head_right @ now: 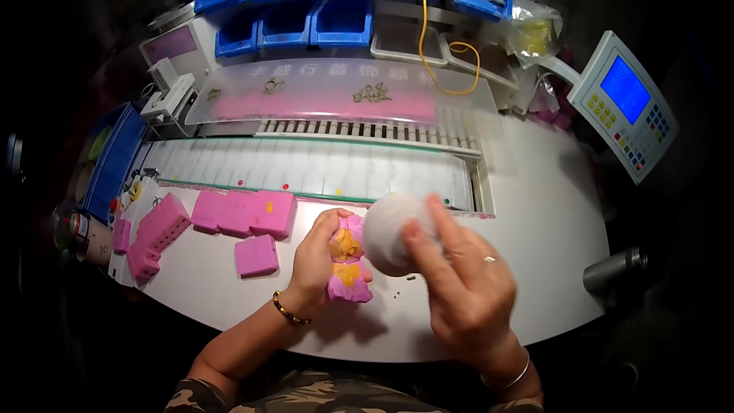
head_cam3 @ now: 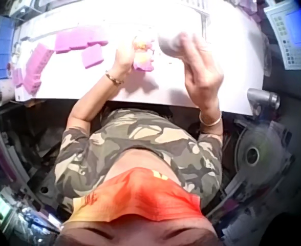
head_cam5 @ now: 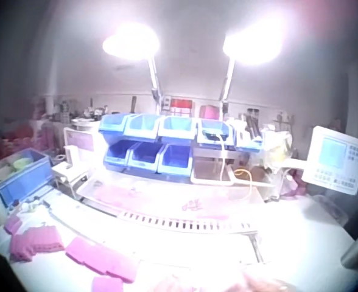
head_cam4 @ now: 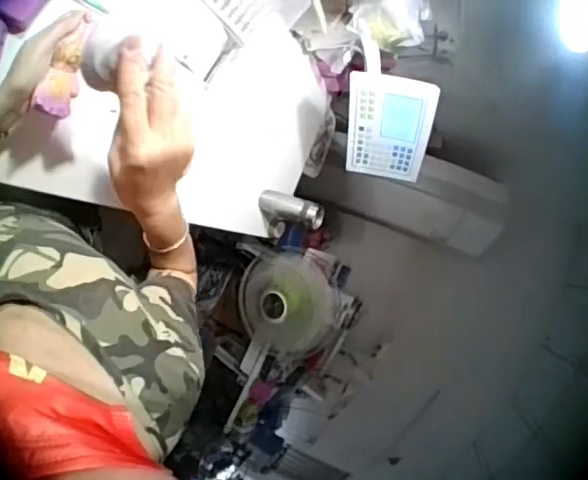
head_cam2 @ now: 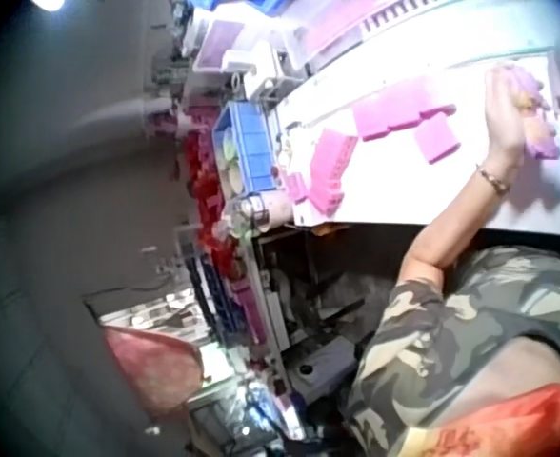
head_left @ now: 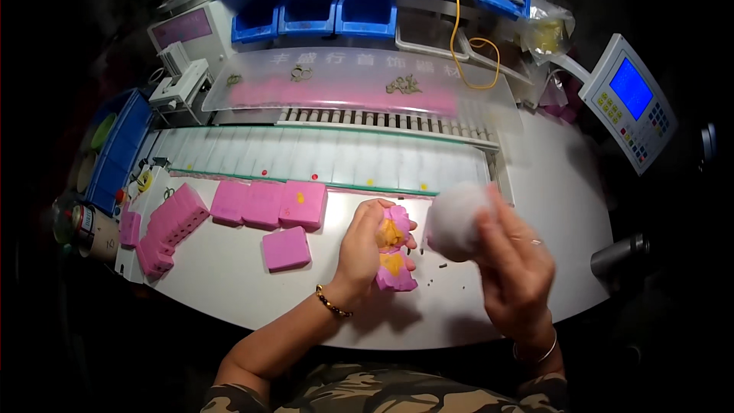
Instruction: The person removes metal items from pink rubber molds by hand and places them on a tray, then uses a red marker to write a character on the top of each mold.
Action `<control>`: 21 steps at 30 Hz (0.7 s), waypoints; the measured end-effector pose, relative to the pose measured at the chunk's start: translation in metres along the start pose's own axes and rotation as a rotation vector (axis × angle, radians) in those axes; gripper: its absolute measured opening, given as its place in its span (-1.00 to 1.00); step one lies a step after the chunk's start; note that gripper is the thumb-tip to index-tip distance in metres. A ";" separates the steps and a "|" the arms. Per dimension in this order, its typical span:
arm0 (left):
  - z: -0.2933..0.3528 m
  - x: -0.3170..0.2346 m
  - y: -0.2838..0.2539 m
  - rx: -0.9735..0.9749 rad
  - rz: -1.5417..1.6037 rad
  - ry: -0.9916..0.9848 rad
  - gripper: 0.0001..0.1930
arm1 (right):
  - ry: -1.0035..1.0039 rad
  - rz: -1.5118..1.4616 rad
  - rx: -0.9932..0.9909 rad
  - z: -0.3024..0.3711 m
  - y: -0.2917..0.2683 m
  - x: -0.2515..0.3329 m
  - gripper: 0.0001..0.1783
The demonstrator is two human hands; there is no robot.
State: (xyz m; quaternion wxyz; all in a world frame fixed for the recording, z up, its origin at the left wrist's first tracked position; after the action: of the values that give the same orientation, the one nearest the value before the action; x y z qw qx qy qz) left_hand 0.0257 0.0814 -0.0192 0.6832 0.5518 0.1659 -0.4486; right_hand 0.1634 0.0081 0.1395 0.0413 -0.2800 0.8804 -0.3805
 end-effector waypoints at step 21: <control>0.008 -0.010 -0.001 0.101 0.011 0.075 -0.51 | 0.635 0.524 0.430 0.101 0.040 -0.136 -0.26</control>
State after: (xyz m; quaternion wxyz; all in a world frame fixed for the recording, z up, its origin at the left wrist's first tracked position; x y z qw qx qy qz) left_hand 0.0170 0.0789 -0.0097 0.6502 0.6030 0.1654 -0.4316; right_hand 0.2881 0.0361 0.0208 -0.0782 0.0972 0.7916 -0.5981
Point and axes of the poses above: each hand's wrist, its own z-axis away from the middle knuckle, its own y-axis out of the palm, x = y × z, the point moved 8 cm from there along -z, towards the middle knuckle, and after that the axes turned 2 degrees about -x, right-handed, at the moved point
